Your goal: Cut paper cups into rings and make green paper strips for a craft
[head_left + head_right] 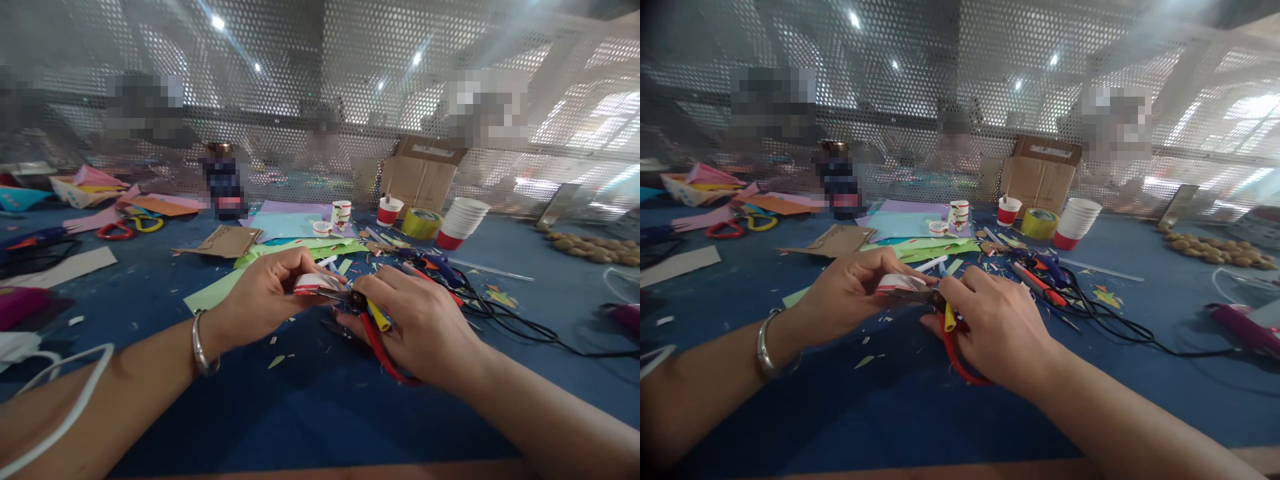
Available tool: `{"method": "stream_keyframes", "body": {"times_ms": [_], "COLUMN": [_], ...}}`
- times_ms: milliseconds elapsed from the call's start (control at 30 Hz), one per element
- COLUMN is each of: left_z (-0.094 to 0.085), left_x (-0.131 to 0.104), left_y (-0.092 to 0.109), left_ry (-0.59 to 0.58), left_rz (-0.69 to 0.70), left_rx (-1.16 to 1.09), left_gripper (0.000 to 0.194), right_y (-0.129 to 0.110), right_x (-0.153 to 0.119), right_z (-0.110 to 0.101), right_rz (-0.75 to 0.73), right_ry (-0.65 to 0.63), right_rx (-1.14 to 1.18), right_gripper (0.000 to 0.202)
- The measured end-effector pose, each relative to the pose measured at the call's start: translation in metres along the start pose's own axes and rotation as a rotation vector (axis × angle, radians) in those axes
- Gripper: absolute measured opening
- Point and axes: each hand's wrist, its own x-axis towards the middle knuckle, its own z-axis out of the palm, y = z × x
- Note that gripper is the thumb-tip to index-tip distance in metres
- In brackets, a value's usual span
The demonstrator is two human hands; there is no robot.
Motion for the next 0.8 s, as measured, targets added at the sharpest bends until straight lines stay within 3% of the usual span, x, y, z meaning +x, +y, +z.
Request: {"method": "stream_keyframes", "body": {"times_ms": [367, 800], "left_z": [-0.0056, -0.0015], "left_x": [0.0024, -0.0004], "left_y": [0.0044, 0.0043], "left_ry": [-0.039, -0.008], "left_rz": [0.016, -0.028], "left_rx": [0.026, 0.078], "left_gripper": [0.011, 0.019], "right_y": [0.0021, 0.0017], "right_x": [0.0024, 0.0004], "right_z": [-0.0022, 0.001], "right_rz": [-0.009, -0.005], "right_ry": [-0.009, -0.012], "right_rx": [0.044, 0.013], "right_gripper": [0.033, 0.031]}}
